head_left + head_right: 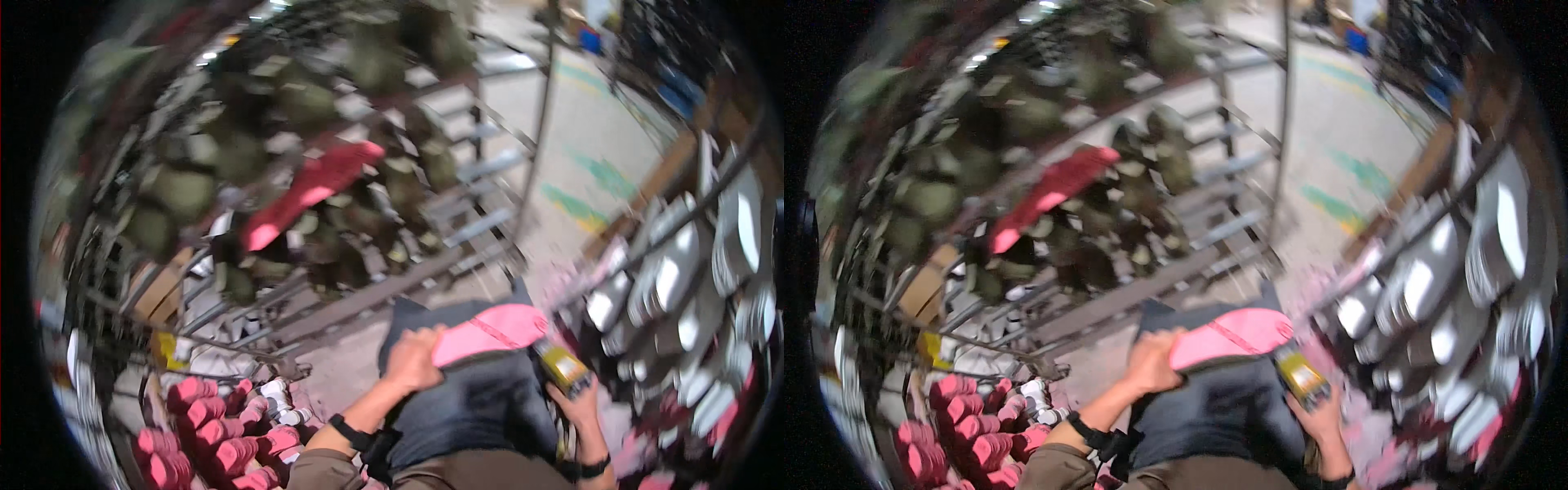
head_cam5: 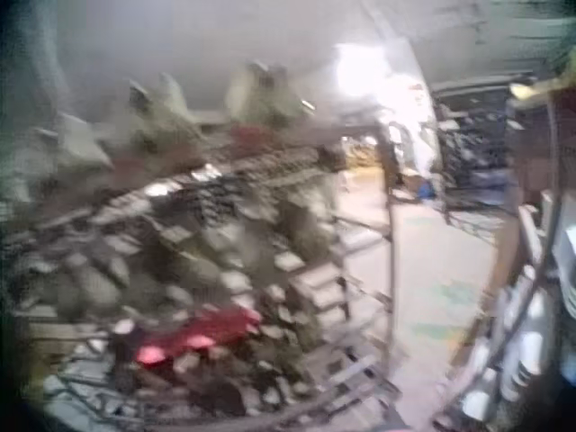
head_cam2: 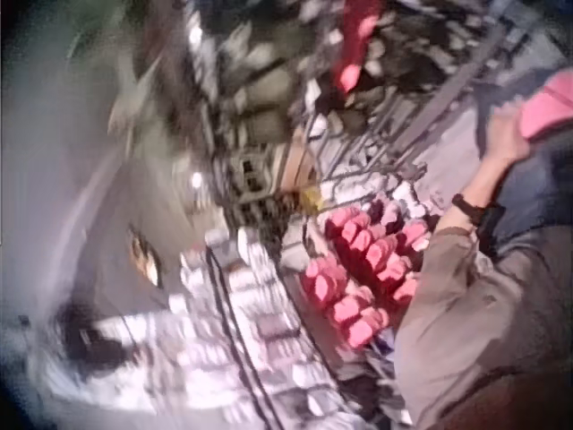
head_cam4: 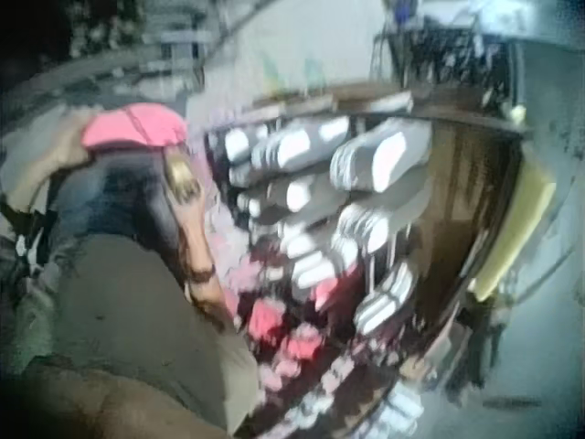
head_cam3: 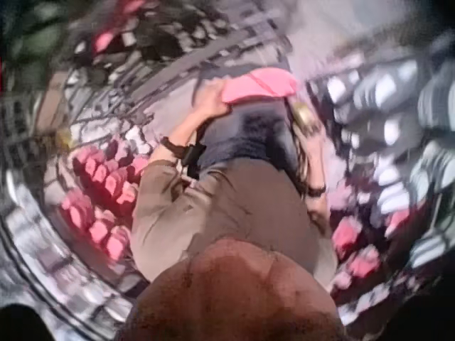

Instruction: The recorder applies glue to shoe lasts and attaches pink insoles to them in a factory setting.

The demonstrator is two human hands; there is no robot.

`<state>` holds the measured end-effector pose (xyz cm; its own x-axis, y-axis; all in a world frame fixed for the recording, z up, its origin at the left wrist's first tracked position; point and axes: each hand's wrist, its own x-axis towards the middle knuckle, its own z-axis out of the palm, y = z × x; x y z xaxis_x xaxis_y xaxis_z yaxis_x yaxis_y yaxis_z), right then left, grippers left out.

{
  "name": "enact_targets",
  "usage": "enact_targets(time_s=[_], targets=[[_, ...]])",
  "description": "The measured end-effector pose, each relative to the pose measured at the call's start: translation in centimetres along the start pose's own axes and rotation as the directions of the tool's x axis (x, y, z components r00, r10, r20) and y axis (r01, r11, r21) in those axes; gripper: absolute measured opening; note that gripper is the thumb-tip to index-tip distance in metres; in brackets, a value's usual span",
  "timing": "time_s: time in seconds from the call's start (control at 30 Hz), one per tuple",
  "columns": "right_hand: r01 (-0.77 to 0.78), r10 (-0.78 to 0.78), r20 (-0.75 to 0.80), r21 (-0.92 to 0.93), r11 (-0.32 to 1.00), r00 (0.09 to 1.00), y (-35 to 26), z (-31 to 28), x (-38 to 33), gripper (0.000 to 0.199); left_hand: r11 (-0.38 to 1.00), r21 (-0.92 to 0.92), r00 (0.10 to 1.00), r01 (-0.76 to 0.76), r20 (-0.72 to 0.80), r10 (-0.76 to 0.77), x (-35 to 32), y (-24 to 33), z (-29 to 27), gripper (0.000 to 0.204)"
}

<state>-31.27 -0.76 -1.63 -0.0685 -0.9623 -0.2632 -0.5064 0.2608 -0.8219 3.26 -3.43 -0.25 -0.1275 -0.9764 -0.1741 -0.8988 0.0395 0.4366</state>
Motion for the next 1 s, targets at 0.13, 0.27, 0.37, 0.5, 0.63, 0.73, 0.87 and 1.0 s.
enact_targets(time_s=[0.13,0.27,0.37,0.5,0.63,0.73,0.87,1.0], targets=[[0.018,-0.012,-0.149,0.036,0.999,0.989,3.2,0.1,0.5,0.085,0.463,-0.792,0.909,0.399,0.407,-0.088,-3.9,0.5,0.8,0.071],[-0.070,0.069,0.121,0.006,0.998,0.990,0.2,-0.1,1.5,0.078,-0.188,-0.948,0.965,0.256,0.263,-0.011,-8.7,-0.9,7.8,0.072],[0.061,-0.060,0.013,-0.107,0.992,0.998,-0.1,0.0,1.2,0.077,-0.262,-0.965,0.996,0.006,0.029,-0.086,-11.1,-0.4,3.1,0.075],[-0.002,-0.003,-0.058,-0.092,0.996,0.998,0.9,0.5,1.5,0.072,-0.256,-0.861,0.893,-0.439,-0.387,-0.232,-13.7,-0.5,-6.9,0.096],[-0.027,0.027,0.000,-0.061,0.998,1.000,0.7,0.7,1.6,0.069,-0.138,-0.569,0.585,-0.811,-0.779,-0.226,-15.9,-3.4,-14.8,0.097],[-0.005,0.004,-0.007,-0.082,0.997,1.000,1.6,1.0,1.5,0.068,0.083,-0.372,0.338,-0.924,-0.900,-0.276,-17.4,-4.3,-22.0,0.080],[-0.066,0.048,-0.123,-0.145,0.987,0.991,2.7,1.5,1.5,0.066,-0.129,-0.332,0.355,-0.934,-0.897,-0.264,-16.2,-1.3,-33.7,0.063],[-0.064,0.063,-0.015,-0.101,0.993,0.998,-0.6,1.4,0.3,0.063,-0.016,-0.337,0.328,-0.941,-0.902,-0.279,-17.1,-0.7,-42.4,0.056]])
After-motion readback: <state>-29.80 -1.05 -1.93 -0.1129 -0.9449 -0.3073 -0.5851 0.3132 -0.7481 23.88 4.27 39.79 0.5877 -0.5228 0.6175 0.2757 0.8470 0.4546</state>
